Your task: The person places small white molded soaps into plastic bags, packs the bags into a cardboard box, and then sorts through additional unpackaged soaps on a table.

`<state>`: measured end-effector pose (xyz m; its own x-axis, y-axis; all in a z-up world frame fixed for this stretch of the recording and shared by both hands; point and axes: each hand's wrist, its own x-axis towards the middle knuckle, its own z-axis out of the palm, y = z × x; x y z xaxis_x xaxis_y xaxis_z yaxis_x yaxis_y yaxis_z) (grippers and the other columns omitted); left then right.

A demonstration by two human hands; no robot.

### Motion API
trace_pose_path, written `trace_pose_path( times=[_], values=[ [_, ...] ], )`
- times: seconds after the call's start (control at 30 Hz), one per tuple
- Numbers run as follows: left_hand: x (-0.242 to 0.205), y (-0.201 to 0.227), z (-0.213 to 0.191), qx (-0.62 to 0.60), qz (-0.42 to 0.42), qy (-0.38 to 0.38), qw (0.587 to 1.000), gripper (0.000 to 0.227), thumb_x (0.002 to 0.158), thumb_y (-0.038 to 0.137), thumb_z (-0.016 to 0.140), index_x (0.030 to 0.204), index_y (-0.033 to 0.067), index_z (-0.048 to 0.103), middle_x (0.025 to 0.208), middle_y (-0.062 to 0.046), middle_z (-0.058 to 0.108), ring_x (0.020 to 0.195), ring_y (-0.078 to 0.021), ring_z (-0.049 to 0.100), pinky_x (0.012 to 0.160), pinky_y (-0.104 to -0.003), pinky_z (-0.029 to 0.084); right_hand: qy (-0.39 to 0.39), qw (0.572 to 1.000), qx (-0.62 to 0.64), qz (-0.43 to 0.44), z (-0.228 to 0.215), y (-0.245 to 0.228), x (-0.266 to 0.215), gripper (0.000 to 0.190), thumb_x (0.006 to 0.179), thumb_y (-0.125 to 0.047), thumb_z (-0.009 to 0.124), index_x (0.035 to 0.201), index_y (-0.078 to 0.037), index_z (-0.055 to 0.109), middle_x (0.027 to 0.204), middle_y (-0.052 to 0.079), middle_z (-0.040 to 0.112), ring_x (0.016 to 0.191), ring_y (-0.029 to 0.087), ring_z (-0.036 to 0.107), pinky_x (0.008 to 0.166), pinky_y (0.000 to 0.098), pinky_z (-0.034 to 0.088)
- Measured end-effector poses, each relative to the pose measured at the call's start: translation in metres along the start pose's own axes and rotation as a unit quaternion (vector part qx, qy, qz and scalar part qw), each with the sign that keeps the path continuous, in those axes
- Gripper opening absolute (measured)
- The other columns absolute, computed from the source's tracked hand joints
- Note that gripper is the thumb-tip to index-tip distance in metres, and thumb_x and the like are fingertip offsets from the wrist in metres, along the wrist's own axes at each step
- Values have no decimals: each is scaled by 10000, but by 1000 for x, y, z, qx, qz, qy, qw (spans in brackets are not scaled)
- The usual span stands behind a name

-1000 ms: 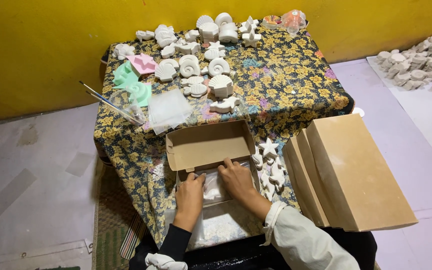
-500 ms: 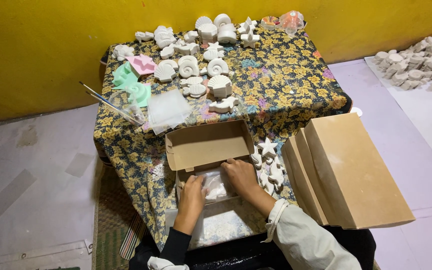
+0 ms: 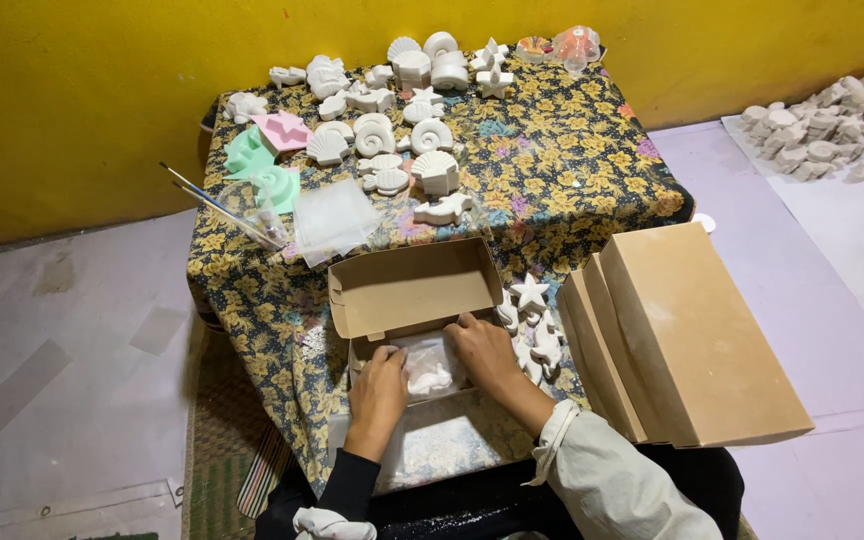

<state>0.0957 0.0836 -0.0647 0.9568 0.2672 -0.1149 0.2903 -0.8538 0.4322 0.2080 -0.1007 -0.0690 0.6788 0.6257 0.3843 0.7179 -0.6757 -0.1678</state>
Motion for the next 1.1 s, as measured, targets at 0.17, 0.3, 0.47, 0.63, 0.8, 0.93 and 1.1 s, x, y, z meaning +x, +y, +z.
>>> trace_pose_path(
  times=[0.17, 0.3, 0.47, 0.63, 0.8, 0.93, 1.1],
  values=[
    [-7, 19, -27, 31, 19, -10, 999, 421, 899, 124, 646, 1307, 226, 657, 1341, -102, 548, 1130, -423, 645, 915, -547, 577, 31, 999, 19, -36, -2, -8, 2, 108, 906, -156, 625, 940, -224, 702, 893, 7, 628, 836, 240, 685, 620, 316, 558],
    [4, 6, -7, 87, 27, -25, 996, 386, 905, 161, 644, 1248, 323, 713, 1373, -83, 521, 1150, -373, 610, 910, -502, 570, 19, 998, -3, -64, 21, -12, -1, 96, 879, -307, 669, 870, -260, 752, 864, 4, 641, 874, 248, 617, 639, 354, 520],
    [5, 1, -6, 105, 22, -11, 994, 314, 887, 256, 690, 1190, 316, 745, 1347, -77, 550, 1144, -355, 606, 884, -501, 579, 20, 997, -52, -46, -1, -13, 1, 105, 825, -290, 675, 772, -261, 762, 829, 5, 654, 843, 258, 603, 608, 356, 477],
    [-2, -10, -12, 94, 25, 14, 995, 195, 856, 223, 717, 1034, 269, 783, 1264, -61, 602, 1106, -351, 646, 854, -480, 599, 42, 997, -57, -30, 5, -8, 0, 89, 786, -276, 686, 763, -257, 769, 809, 20, 630, 803, 276, 587, 590, 378, 446],
    [-44, 15, -71, -65, 1, 106, 992, 249, 999, 115, 577, 1173, 189, 740, 1053, -48, 700, 904, -189, 729, 725, -273, 625, 19, 998, 50, 19, 9, -3, -9, 100, 802, -245, 740, 896, -277, 754, 828, -17, 629, 852, 233, 617, 676, 351, 502],
    [-81, -17, -59, -91, -66, 147, 983, 225, 953, 202, 636, 1164, 213, 714, 1033, -1, 712, 656, -115, 606, 559, -204, 531, 37, 980, 181, 70, -64, -20, -29, 258, 786, -66, 797, 1020, -169, 762, 881, 11, 737, 747, 118, 608, 667, 225, 538],
    [-123, -48, -25, -35, -219, 42, 974, 805, 812, 650, 631, 1485, 255, 432, 1435, -82, 530, 1318, -330, 490, 1052, -537, 501, 93, 905, 359, 208, -112, -34, -75, 219, 888, -31, 633, 1031, -115, 777, 799, 46, 748, 543, 82, 541, 442, 175, 426]
  ],
)
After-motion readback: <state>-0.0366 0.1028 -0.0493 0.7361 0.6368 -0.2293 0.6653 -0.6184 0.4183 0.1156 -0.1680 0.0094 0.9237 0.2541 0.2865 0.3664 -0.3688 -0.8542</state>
